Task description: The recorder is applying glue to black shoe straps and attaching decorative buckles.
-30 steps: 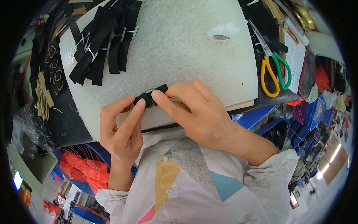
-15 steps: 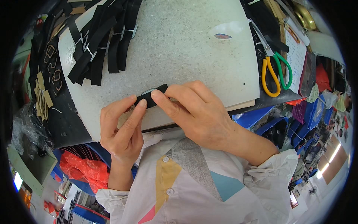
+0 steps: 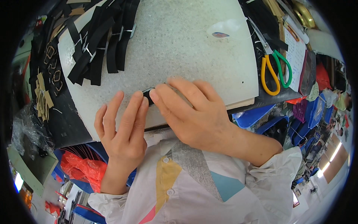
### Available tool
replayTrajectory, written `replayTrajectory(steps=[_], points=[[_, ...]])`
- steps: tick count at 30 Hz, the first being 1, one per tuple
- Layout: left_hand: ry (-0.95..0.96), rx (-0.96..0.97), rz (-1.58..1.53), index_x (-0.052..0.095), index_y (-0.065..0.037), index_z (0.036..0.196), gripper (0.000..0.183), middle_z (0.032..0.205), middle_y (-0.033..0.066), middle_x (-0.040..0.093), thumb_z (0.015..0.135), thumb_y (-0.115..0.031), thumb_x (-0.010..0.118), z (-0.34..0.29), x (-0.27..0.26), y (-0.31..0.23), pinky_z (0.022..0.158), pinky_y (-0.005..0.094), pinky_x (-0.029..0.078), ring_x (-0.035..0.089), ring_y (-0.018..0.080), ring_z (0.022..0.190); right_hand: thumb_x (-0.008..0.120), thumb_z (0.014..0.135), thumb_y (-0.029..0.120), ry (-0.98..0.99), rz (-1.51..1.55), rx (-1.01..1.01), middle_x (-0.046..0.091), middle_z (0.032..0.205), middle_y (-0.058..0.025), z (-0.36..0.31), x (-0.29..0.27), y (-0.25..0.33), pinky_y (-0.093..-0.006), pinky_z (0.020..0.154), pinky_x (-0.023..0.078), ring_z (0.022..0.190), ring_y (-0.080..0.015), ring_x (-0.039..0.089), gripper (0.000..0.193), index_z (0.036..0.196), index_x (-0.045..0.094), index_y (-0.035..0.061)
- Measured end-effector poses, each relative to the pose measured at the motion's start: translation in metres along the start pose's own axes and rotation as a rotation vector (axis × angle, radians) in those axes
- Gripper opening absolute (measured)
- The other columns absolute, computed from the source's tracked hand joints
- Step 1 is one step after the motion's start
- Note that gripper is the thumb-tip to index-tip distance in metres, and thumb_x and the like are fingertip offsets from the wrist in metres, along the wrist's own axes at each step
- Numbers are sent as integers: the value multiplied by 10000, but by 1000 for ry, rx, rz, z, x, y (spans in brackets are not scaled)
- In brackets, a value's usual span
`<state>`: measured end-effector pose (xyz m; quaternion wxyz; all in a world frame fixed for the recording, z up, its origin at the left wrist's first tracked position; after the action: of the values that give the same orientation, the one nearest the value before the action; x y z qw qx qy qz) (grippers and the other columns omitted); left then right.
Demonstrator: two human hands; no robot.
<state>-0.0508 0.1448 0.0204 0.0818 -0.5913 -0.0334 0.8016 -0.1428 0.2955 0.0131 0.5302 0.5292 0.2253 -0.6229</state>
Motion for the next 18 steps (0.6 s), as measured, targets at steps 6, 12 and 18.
replayTrajectory(steps=[6,12,18], points=[[36,62,233,765,-136,1050,307,1221,-60,640,781,-65,634,-7,4,-6,1107,479,263,596,154,1184,690,771,77,48,-76,19,629,1230,-104,3,-3,10,-402,908,444,1161,-284,577,278,1034,722,-6],[81,71,207,732,-65,1028,289,1255,-34,617,776,-57,591,-8,0,-4,1121,488,250,591,153,1194,660,763,95,57,-136,-18,637,1185,-102,6,0,12,-436,962,427,1132,-255,605,218,948,725,-2],[164,69,39,704,-51,1068,304,1254,10,623,781,-143,666,-2,-10,-2,1138,506,213,577,185,1208,653,753,67,131,-180,-39,634,1172,-125,11,-7,18,-462,949,436,1101,-264,622,231,956,723,-19]])
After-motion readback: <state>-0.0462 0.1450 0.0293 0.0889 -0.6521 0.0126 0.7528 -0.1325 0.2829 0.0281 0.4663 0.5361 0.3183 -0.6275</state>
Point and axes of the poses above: each hand's wrist, its own z-axis towards the middle knuckle, its own x-axis out of the palm, y = z × x, the point moved 2 cm from there along z, towards the middle knuckle
